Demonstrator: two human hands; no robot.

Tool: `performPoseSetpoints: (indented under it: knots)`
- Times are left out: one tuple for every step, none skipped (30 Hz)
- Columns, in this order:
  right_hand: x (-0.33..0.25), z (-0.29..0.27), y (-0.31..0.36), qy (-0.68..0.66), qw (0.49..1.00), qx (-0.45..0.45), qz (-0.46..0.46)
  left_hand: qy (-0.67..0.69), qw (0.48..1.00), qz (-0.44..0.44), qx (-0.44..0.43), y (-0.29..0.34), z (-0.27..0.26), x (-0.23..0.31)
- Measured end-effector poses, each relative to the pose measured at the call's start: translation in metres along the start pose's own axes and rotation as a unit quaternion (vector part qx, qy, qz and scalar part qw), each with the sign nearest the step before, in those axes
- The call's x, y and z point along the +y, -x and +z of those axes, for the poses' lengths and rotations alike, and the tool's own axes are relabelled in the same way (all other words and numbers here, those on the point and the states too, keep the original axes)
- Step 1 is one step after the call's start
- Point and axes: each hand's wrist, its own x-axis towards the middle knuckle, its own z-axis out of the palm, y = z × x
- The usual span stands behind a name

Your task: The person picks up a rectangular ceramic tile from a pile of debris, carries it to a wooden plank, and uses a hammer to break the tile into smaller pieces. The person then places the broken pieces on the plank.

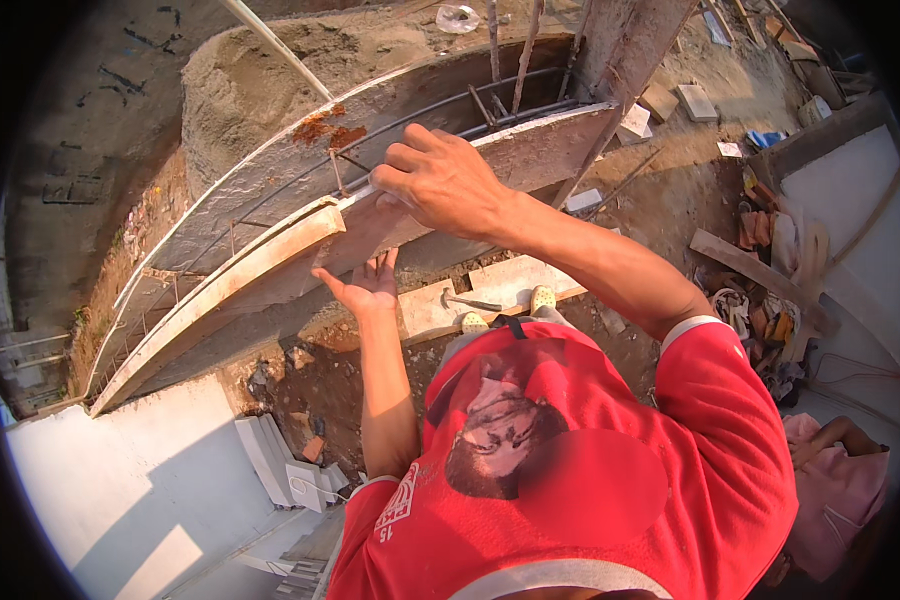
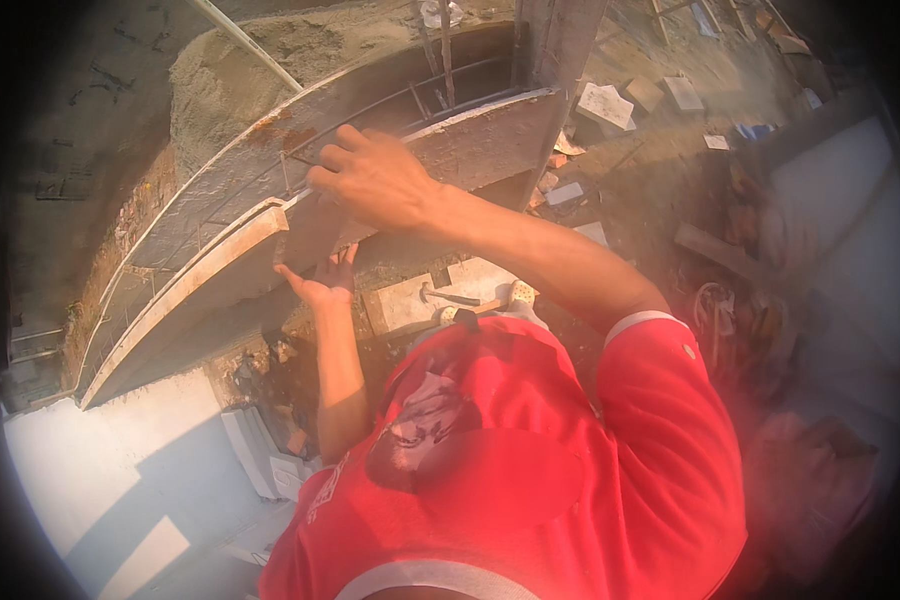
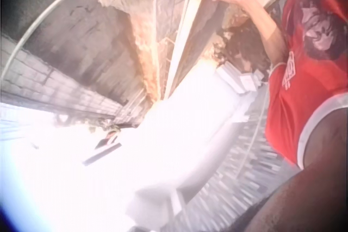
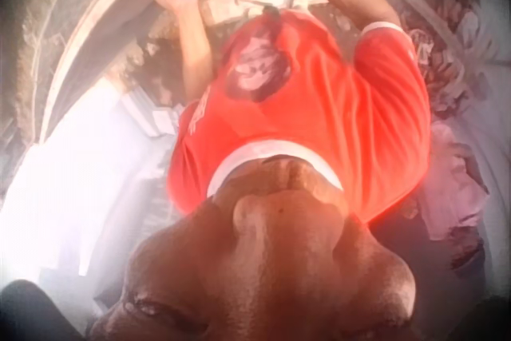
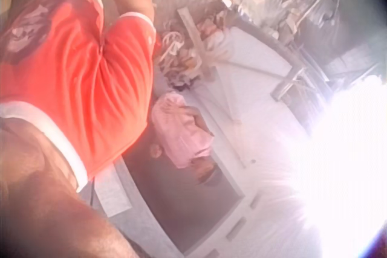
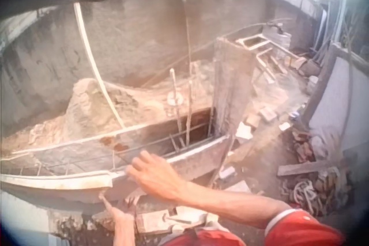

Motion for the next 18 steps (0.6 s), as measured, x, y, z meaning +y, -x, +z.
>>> performPoseSetpoints:
  knots:
    - [0.002,-0.001,0.001,-0.005,1.0,0.003,0.0,-0.008,1.0,0.003,-0.009,0.001,0.001,-0.002]
    - [0.004,-0.002,0.002,-0.001,1.0,0.01,-0.006,-0.013,1.0,0.005,-0.008,0.002,0.001,-0.003]
    - [0.007,-0.003,0.003,0.002,1.0,0.015,-0.012,-0.016,1.0,0.007,-0.005,0.003,0.002,-0.005]
    - [0.009,-0.004,0.004,0.003,1.0,0.021,-0.018,-0.022,1.0,0.009,-0.003,0.004,0.003,-0.007]
    - [0.012,-0.005,0.004,0.004,1.0,0.019,-0.022,-0.02,1.0,0.009,-0.001,0.004,0.003,-0.009]
    - [0.015,-0.006,0.005,0.003,1.0,0.017,-0.026,-0.021,1.0,0.01,0.0,0.003,0.004,-0.01]
    - [0.017,-0.007,0.005,0.0,0.999,0.012,-0.03,-0.022,1.0,0.021,0.0,0.001,0.005,-0.011]
    - [0.018,-0.007,0.004,-0.013,0.999,0.01,-0.035,-0.024,1.0,0.004,-0.013,-0.001,0.005,-0.012]
    - [0.018,-0.008,0.004,-0.001,1.0,0.002,-0.027,-0.026,0.999,0.005,-0.023,-0.003,0.005,-0.014]
    - [0.017,-0.01,0.002,-0.001,0.999,0.002,-0.034,-0.019,1.0,0.013,-0.006,-0.005,0.005,-0.012]
    - [0.015,-0.012,0.001,-0.003,1.0,0.006,-0.027,0.007,1.0,-0.003,0.007,-0.006,0.005,-0.012]
    - [0.012,-0.014,0.0,-0.021,1.0,0.005,-0.017,0.046,0.998,-0.02,0.037,-0.007,0.006,-0.012]
    - [0.01,-0.017,-0.001,-0.016,1.0,-0.003,-0.011,0.053,0.998,-0.027,0.034,-0.009,0.008,-0.011]
    - [0.008,-0.019,-0.003,-0.009,1.0,-0.015,-0.005,0.054,0.997,-0.041,0.029,-0.009,0.009,-0.012]
    - [0.006,-0.021,-0.004,-0.009,1.0,-0.02,-0.005,0.061,0.997,-0.033,0.024,-0.009,0.009,-0.012]
    - [0.005,-0.024,-0.005,-0.008,1.0,-0.028,0.0,0.061,0.997,-0.032,0.02,-0.009,0.011,-0.013]
    - [0.003,-0.025,-0.006,-0.006,0.999,-0.034,0.006,0.06,0.998,-0.033,0.014,-0.009,0.012,-0.014]
    - [0.003,-0.027,-0.007,-0.005,0.999,-0.039,0.005,0.056,0.998,-0.024,0.013,-0.008,0.013,-0.015]
